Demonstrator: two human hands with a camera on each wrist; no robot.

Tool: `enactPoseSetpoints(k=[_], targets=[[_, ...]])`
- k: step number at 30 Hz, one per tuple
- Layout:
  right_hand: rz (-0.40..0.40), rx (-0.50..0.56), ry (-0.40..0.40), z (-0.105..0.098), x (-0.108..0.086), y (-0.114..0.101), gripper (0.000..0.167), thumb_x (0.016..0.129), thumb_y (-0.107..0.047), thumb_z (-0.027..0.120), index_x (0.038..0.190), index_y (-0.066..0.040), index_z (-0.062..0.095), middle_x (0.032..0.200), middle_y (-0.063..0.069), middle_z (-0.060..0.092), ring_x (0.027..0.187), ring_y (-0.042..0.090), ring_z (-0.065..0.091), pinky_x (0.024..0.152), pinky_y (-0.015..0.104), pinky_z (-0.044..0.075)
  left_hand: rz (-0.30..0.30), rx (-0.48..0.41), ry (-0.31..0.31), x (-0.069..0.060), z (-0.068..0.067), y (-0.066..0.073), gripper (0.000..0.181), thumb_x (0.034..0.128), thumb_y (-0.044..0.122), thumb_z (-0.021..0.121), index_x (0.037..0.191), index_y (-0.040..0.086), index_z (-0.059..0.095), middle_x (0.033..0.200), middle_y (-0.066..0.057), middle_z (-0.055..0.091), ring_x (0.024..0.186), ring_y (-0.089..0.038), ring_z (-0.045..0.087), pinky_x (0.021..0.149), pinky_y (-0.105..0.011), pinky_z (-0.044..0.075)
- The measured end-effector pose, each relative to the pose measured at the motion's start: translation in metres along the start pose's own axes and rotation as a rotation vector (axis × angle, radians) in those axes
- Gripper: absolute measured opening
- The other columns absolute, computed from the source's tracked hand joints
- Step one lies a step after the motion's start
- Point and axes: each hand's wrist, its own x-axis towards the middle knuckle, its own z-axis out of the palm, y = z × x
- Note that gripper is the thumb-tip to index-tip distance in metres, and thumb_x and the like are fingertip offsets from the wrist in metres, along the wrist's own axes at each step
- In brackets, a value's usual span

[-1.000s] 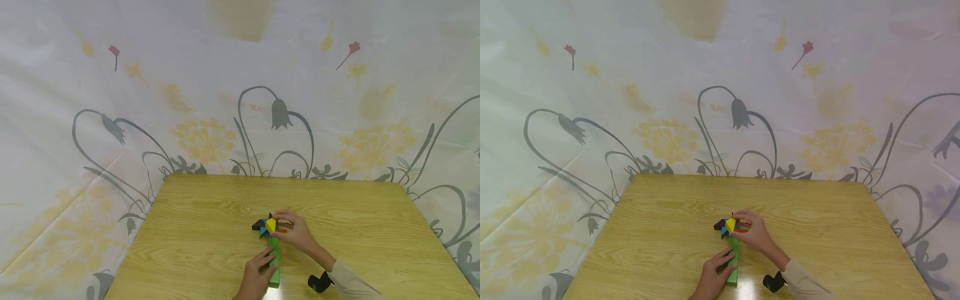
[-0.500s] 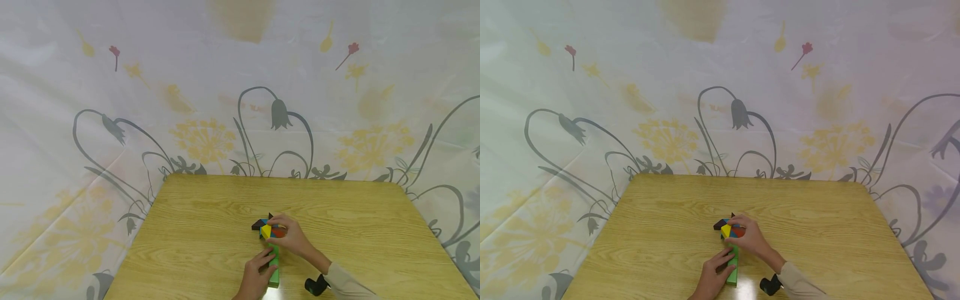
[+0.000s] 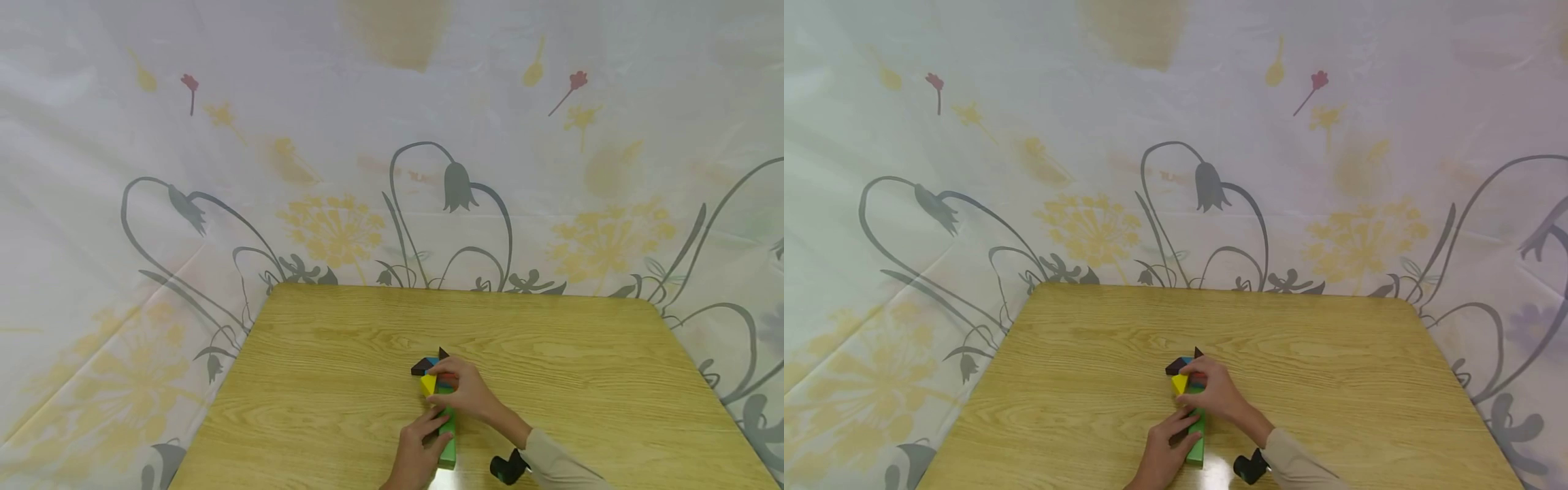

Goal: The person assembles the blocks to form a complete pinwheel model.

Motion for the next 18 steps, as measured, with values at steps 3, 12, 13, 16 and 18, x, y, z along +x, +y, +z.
enactPoseSetpoints(k=[3, 12, 13, 16, 18], targets=[[0.025, -0.015, -0.011, 0.002, 0.0, 0.01, 0.037, 0.077, -0.003, 0.078, 0.109, 0.007, 0.063, 0.106, 0.019, 0.058, 0.1, 0.038, 0.058, 0.084, 0.049, 0.051, -0.011, 0.001, 0.004, 0.0, 0.0, 0.002, 0.038, 0.0917, 0.023, 0.062, 0.117, -0.005, 0.064, 0.127, -0.018, 0.057, 0.116, -0.035, 0.054, 0.091, -0.037, 0.048], [0.05, -0.088, -0.049, 0.005, 0.002, 0.012, 0.034, 0.076, -0.01, 0.08, 0.105, 0.0, 0.065, 0.102, 0.009, 0.056, 0.097, 0.029, 0.059, 0.083, 0.039, 0.053, -0.057, -0.006, 0.023, -0.002, 0.001, 0.006, 0.034, 0.0911, 0.022, 0.063, 0.116, -0.001, 0.065, 0.125, -0.017, 0.058, 0.116, -0.035, 0.054, 0.092, -0.038, 0.048], [0.051, -0.099, -0.056, 0.005, 0.002, 0.011, 0.034, 0.076, -0.01, 0.08, 0.104, 0.0, 0.065, 0.101, 0.009, 0.056, 0.096, 0.029, 0.058, 0.083, 0.039, 0.053, -0.061, -0.008, 0.03, -0.002, 0.001, 0.005, 0.034, 0.091, 0.022, 0.063, 0.116, -0.001, 0.065, 0.125, -0.017, 0.059, 0.116, -0.035, 0.054, 0.091, -0.038, 0.048], [0.042, -0.12, -0.084, 0.005, 0.003, 0.008, 0.033, 0.075, -0.01, 0.08, 0.103, 0.0, 0.064, 0.099, 0.01, 0.056, 0.094, 0.03, 0.058, 0.081, 0.039, 0.054, -0.076, -0.011, 0.046, -0.003, 0.004, 0.004, 0.033, 0.0901, 0.022, 0.063, 0.115, 0.0, 0.066, 0.124, -0.017, 0.059, 0.115, -0.033, 0.055, 0.091, -0.035, 0.048], [0.038, -0.13, -0.1, 0.006, 0.004, 0.006, 0.033, 0.075, -0.009, 0.08, 0.102, 0.0, 0.064, 0.098, 0.01, 0.056, 0.091, 0.031, 0.058, 0.079, 0.039, 0.054, -0.088, -0.015, 0.056, -0.003, 0.005, 0.004, 0.033, 0.0894, 0.021, 0.064, 0.114, 0.0, 0.066, 0.124, -0.016, 0.059, 0.115, -0.031, 0.055, 0.091, -0.033, 0.048]])
